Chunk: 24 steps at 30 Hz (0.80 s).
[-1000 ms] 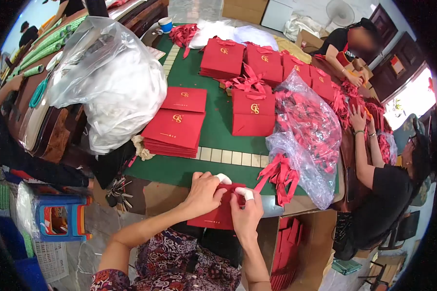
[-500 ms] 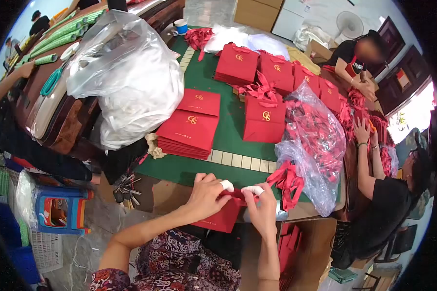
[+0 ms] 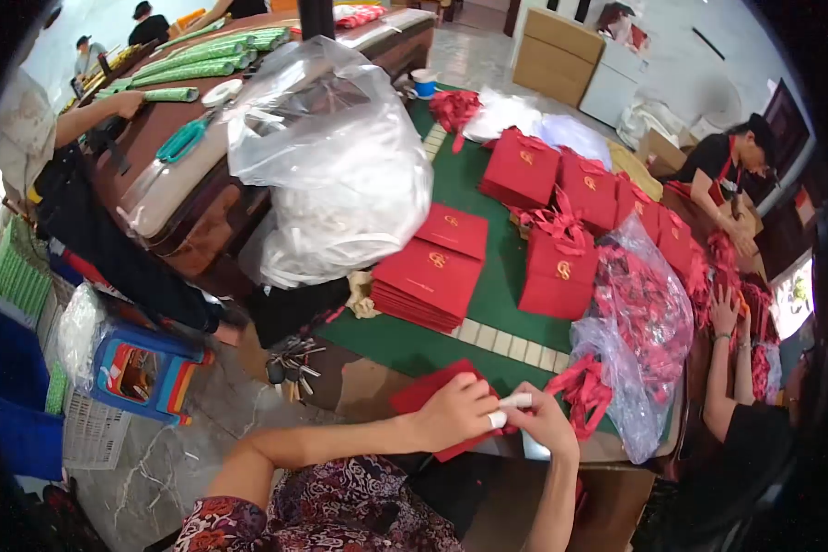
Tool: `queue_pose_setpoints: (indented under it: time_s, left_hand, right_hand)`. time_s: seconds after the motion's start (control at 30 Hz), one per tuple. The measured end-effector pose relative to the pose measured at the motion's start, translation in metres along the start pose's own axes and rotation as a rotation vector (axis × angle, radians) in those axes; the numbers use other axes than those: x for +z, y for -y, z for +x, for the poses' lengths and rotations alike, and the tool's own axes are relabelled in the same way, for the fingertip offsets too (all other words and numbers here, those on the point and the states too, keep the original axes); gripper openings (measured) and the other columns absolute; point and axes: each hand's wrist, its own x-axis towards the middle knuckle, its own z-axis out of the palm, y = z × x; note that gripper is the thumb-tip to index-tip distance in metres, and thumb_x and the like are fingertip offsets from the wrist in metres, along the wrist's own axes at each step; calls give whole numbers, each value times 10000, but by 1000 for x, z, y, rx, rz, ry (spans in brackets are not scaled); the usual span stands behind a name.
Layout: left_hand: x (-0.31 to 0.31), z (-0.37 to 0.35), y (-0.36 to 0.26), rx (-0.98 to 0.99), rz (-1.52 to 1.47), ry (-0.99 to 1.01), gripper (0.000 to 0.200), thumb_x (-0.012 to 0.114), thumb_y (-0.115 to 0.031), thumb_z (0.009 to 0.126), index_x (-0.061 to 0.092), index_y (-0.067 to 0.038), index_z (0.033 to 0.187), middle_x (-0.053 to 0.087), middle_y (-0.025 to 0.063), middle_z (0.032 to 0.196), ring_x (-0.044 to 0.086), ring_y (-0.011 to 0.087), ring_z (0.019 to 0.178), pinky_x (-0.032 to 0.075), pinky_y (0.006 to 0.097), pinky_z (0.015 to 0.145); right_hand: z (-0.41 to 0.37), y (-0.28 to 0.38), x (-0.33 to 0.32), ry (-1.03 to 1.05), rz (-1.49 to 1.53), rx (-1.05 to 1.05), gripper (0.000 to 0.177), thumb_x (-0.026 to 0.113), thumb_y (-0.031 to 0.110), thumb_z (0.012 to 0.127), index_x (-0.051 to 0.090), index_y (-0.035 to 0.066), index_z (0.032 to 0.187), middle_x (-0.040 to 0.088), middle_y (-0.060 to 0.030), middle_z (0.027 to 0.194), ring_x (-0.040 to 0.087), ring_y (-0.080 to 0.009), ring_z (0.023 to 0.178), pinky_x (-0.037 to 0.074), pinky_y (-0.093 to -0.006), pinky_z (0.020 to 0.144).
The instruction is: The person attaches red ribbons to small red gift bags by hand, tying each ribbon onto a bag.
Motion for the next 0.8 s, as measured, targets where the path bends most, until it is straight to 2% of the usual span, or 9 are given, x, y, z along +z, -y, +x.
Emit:
queue_pose_setpoints:
  time_s: [0.07,0.2,0.27,0.37,0.53,0.57,0.6,0.7,0.8]
  left_hand:
    - [-1,2,2,-9,17,24,151,650,-230,817,668,-161,950,552,-22,821,536,177,837,380,369,801]
    - [4,-4,2,-118,-134,119,171,710,-239,803,669,-169,954,577,-7,819,546,201,826,364,380,822]
    - [2,-4,2,-140,-184,186,188,735,-240,796,669,-164,954,591,2,823,554,210,833,359,386,838]
    - [-6,-3,8,-394,-327,171,227,785,-241,788,665,-126,942,641,39,856,582,234,868,352,406,856]
    - [-8,-5,19,-480,-334,181,208,785,-220,785,662,-121,920,647,48,792,589,251,807,357,391,854]
    - [-9,-5,25,-533,-317,185,207,785,-217,782,663,-120,918,652,49,795,593,255,811,360,393,851]
    - [-9,-5,30,-587,-300,187,207,785,-214,779,663,-118,916,657,51,799,596,258,814,364,396,849]
    - [-2,-10,45,-597,-268,159,218,785,-214,774,663,-113,923,664,59,807,605,270,824,373,403,846]
    - [5,-11,47,-570,-232,117,235,780,-217,779,660,-109,949,660,66,862,603,280,866,382,408,840]
  right_hand:
    - [2,-6,1,-6,116,53,164,709,106,874,759,17,1002,585,22,812,549,-73,750,434,-255,645]
    - [14,-7,12,-299,280,104,152,736,143,881,734,-8,898,643,27,833,563,-56,731,449,-248,653]
    - [21,-19,11,-393,228,37,157,760,153,866,725,0,856,633,23,822,564,-56,719,448,-251,641]
    - [25,-22,18,-526,115,-7,153,760,155,865,744,4,890,620,21,792,557,-53,711,423,-236,632]
    - [8,-18,19,-682,15,-57,187,753,162,877,749,19,997,613,-9,808,563,-71,769,422,-242,677]
    - [0,-19,17,-696,-29,-75,204,784,173,843,747,42,994,628,-38,858,599,-144,809,445,-266,693]
    - [-10,-19,16,-696,-29,-74,204,784,173,843,747,42,994,628,-38,858,599,-144,809,445,-266,693]
    - [-35,-8,17,-637,-617,-208,233,828,191,752,739,97,946,630,-82,1014,586,-293,1003,446,-394,869]
    - [-44,-21,18,-645,-862,-226,246,836,197,736,738,99,940,634,-73,1001,577,-288,1035,409,-427,927]
